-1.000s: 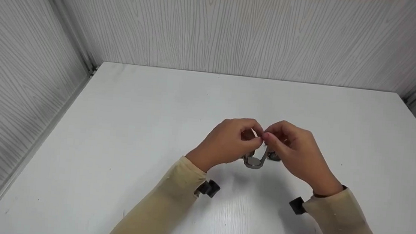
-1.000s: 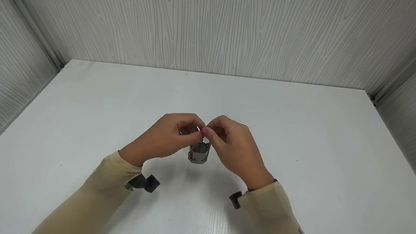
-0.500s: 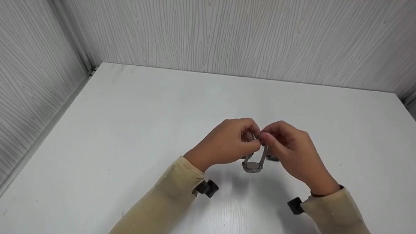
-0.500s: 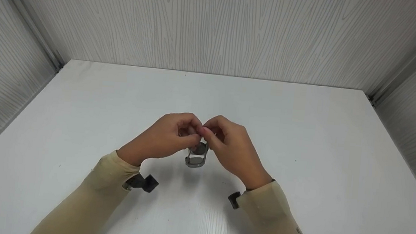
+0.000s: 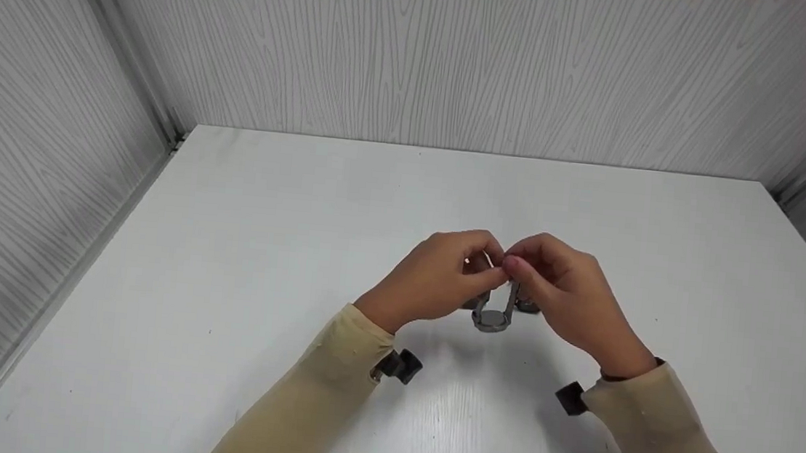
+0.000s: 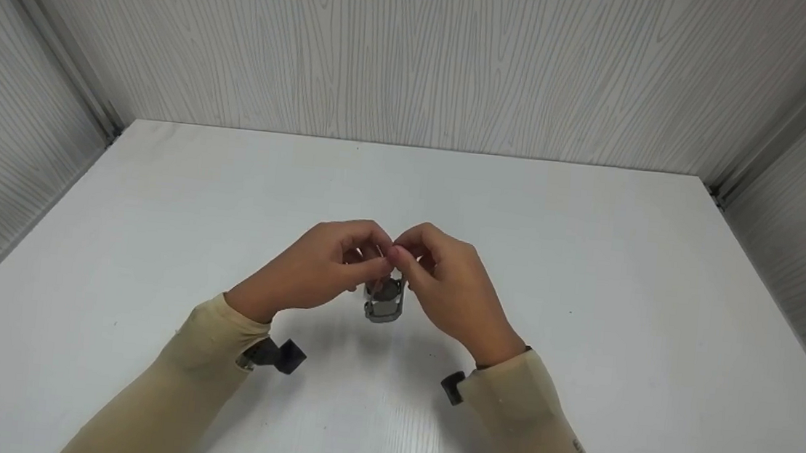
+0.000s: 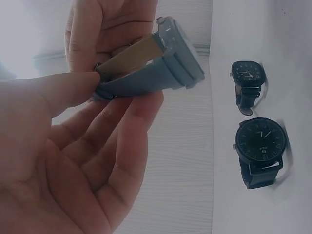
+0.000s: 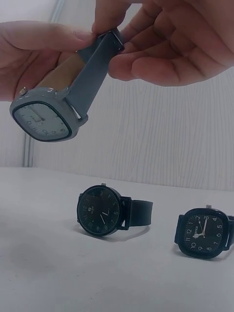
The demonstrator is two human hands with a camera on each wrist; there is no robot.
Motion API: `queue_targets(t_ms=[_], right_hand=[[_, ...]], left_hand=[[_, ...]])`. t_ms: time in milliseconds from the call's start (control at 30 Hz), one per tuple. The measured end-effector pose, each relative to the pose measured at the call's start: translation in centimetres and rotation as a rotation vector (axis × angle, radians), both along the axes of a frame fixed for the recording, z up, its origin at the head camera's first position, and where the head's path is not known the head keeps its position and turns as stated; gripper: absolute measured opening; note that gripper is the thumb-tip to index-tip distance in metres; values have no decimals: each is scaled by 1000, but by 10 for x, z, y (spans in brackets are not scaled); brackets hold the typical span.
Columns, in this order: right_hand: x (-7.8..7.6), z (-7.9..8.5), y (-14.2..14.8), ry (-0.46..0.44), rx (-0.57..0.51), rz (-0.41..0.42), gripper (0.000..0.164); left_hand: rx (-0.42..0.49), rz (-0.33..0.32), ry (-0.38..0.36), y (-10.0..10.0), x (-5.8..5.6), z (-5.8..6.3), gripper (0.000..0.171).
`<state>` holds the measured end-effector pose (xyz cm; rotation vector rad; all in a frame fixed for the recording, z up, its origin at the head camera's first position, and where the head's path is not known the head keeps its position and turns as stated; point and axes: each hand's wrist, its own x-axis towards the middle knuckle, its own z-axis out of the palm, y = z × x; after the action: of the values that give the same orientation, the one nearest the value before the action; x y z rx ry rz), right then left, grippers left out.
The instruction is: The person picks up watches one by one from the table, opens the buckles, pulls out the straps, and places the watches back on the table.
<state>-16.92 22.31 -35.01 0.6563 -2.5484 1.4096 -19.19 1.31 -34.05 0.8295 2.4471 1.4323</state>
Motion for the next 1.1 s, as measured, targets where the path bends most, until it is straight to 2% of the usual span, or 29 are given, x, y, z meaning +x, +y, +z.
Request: queue_targets(t_ms=[167, 367, 633, 867, 1100], right_hand=[[-1, 1, 0, -15, 1, 8, 15], [-1, 1, 0, -41, -8, 1, 15], [-1, -2, 0, -1, -8, 63, 12], [-1, -1, 0, -10, 4, 53, 14], [0, 1, -1, -27, 1, 37, 14]], left_hand=[[37, 4, -33, 1, 0, 1, 5], [52, 11, -39, 2, 0, 2, 9], [2, 5, -22, 0, 1, 2, 10], [-74, 19, 37, 0, 0, 1, 13], [-57, 19, 38, 0, 0, 1, 9]])
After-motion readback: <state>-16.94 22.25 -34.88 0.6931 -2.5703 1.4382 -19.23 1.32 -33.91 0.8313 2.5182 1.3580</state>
